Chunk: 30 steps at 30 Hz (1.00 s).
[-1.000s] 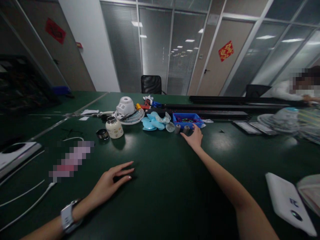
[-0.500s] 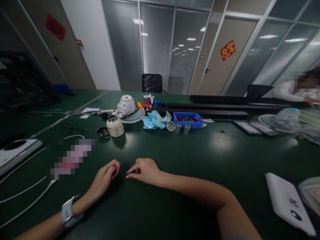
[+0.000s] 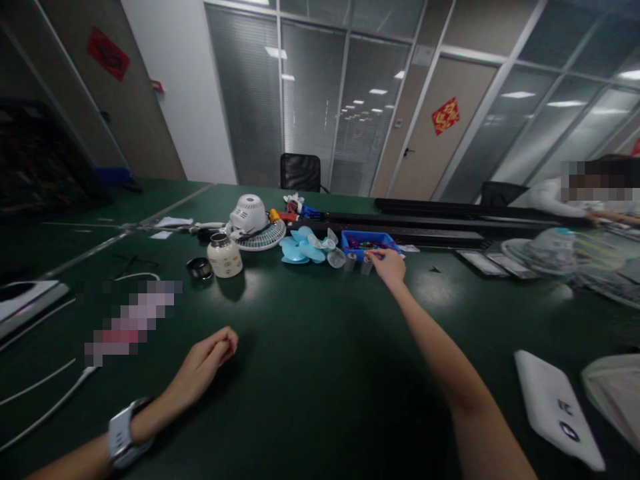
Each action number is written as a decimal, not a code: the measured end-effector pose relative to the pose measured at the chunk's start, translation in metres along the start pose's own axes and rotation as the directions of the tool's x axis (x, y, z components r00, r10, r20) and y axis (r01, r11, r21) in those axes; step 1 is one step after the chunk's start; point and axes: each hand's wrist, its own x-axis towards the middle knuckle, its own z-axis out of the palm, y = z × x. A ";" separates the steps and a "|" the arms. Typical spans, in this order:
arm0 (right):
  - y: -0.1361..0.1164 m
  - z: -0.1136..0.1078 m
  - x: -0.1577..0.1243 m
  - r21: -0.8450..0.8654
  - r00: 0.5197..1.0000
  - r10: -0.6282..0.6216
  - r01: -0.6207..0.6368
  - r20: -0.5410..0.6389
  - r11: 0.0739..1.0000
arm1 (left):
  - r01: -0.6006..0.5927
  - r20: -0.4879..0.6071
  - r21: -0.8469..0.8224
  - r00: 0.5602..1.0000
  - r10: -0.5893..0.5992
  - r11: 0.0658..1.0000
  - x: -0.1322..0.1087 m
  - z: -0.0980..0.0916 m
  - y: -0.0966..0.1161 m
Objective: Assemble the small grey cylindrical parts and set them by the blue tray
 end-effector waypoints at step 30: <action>-0.041 0.028 -0.023 -0.127 0.989 -0.025 0.043 0.145 0.991 | -0.042 0.034 0.096 0.999 0.039 0.994 0.000 0.001 0.002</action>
